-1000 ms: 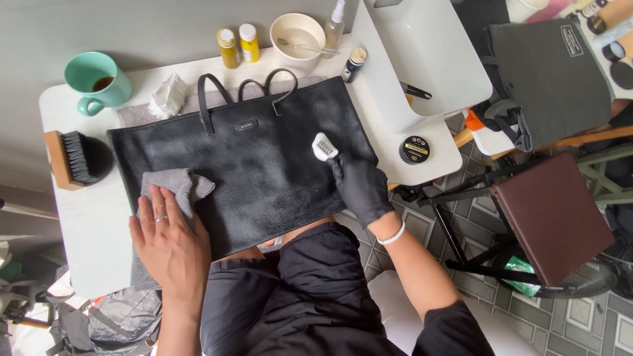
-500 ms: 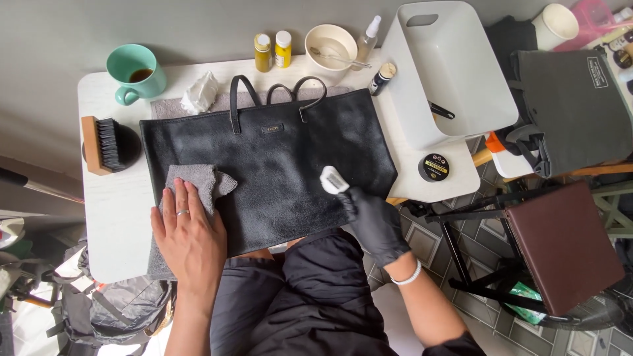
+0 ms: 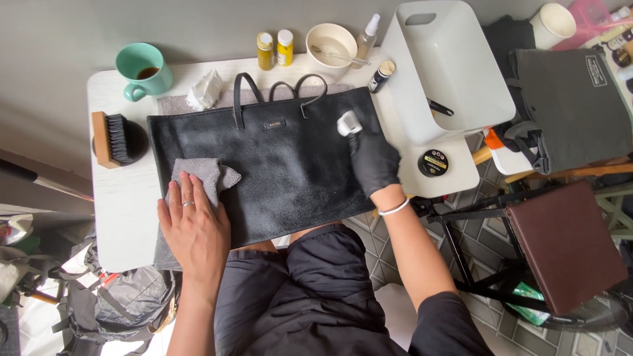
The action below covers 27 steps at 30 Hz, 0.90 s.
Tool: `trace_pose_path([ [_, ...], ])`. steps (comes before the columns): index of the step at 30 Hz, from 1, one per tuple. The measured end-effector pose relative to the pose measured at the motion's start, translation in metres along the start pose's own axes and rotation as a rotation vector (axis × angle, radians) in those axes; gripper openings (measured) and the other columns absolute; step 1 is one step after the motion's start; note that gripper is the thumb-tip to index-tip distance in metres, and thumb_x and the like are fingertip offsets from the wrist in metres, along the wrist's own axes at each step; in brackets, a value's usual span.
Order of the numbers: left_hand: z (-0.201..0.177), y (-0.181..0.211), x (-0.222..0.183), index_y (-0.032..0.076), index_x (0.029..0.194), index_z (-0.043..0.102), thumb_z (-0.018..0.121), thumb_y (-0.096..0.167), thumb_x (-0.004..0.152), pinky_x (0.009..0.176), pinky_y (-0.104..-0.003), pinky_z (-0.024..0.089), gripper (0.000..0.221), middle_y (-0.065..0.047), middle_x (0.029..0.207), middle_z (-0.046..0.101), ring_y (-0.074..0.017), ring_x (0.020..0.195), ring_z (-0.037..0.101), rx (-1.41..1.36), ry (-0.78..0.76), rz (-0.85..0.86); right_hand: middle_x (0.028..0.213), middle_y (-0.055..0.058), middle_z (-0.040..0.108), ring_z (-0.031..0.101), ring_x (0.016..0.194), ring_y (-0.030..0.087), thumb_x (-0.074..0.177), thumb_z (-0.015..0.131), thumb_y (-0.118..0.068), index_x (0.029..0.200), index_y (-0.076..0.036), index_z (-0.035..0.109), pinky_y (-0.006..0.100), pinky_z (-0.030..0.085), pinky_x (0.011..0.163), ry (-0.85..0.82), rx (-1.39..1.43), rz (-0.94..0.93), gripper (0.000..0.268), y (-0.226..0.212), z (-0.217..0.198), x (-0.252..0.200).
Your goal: Cleaning and conditioning a black leather tote bag using a brush and a cloth on a workbench.
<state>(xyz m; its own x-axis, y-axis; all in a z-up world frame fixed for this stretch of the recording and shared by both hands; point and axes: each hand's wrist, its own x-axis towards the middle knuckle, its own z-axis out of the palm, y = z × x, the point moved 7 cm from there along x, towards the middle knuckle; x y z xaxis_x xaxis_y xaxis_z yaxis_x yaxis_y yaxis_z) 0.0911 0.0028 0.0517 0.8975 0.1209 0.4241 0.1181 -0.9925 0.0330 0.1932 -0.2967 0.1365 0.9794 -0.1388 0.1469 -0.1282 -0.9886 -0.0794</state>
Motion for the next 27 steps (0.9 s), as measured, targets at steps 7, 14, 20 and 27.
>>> trace_pose_path([
  [7, 0.0, -0.001, 0.002, 0.005, 0.149, 0.061, 0.068, 0.033, 0.091, 0.118, -0.054, 0.032, 0.065, -0.016, 0.153, 0.061, -0.0325, 0.143, 0.054, -0.022, -0.083, -0.035, 0.06, 0.014, 0.071, 0.075, 0.064, 0.035, 0.105, 0.044, -0.046, 0.08, -0.013, 0.073, 0.047, 0.059, 0.057, -0.116, -0.044, -0.092, 0.051, -0.032, 0.051, -0.076],
  [14, -0.008, 0.001, 0.004, 0.006, 0.141, 0.069, 0.065, 0.036, 0.096, 0.112, -0.054, 0.038, 0.055, -0.015, 0.144, 0.068, -0.0323, 0.136, 0.061, -0.014, 0.062, -0.003, 0.063, 0.009, 0.071, 0.075, 0.069, 0.033, 0.104, 0.049, -0.048, 0.098, -0.019, 0.071, 0.046, 0.06, 0.056, -0.158, -0.005, -0.097, 0.038, 0.029, 0.068, -0.104],
  [20, -0.012, 0.003, 0.004, 0.006, 0.14, 0.07, 0.063, 0.037, 0.096, 0.11, -0.053, 0.04, 0.054, -0.015, 0.143, 0.069, -0.0321, 0.134, 0.063, -0.017, 0.097, 0.008, 0.063, 0.009, 0.071, 0.077, 0.069, 0.029, 0.108, 0.042, -0.046, 0.088, -0.015, 0.067, 0.044, 0.06, 0.057, -0.038, -0.148, 0.012, 0.045, 0.076, 0.077, -0.041],
  [27, -0.019, 0.004, 0.005, 0.007, 0.137, 0.07, 0.061, 0.037, 0.095, 0.109, -0.052, 0.042, 0.052, -0.014, 0.141, 0.069, -0.0303, 0.132, 0.064, -0.006, 0.094, -0.016, 0.069, 0.011, 0.074, 0.078, 0.077, 0.034, 0.108, 0.04, -0.048, 0.084, -0.013, 0.072, 0.048, 0.061, 0.061, 0.061, -0.045, -0.023, 0.053, 0.025, 0.112, 0.02],
])
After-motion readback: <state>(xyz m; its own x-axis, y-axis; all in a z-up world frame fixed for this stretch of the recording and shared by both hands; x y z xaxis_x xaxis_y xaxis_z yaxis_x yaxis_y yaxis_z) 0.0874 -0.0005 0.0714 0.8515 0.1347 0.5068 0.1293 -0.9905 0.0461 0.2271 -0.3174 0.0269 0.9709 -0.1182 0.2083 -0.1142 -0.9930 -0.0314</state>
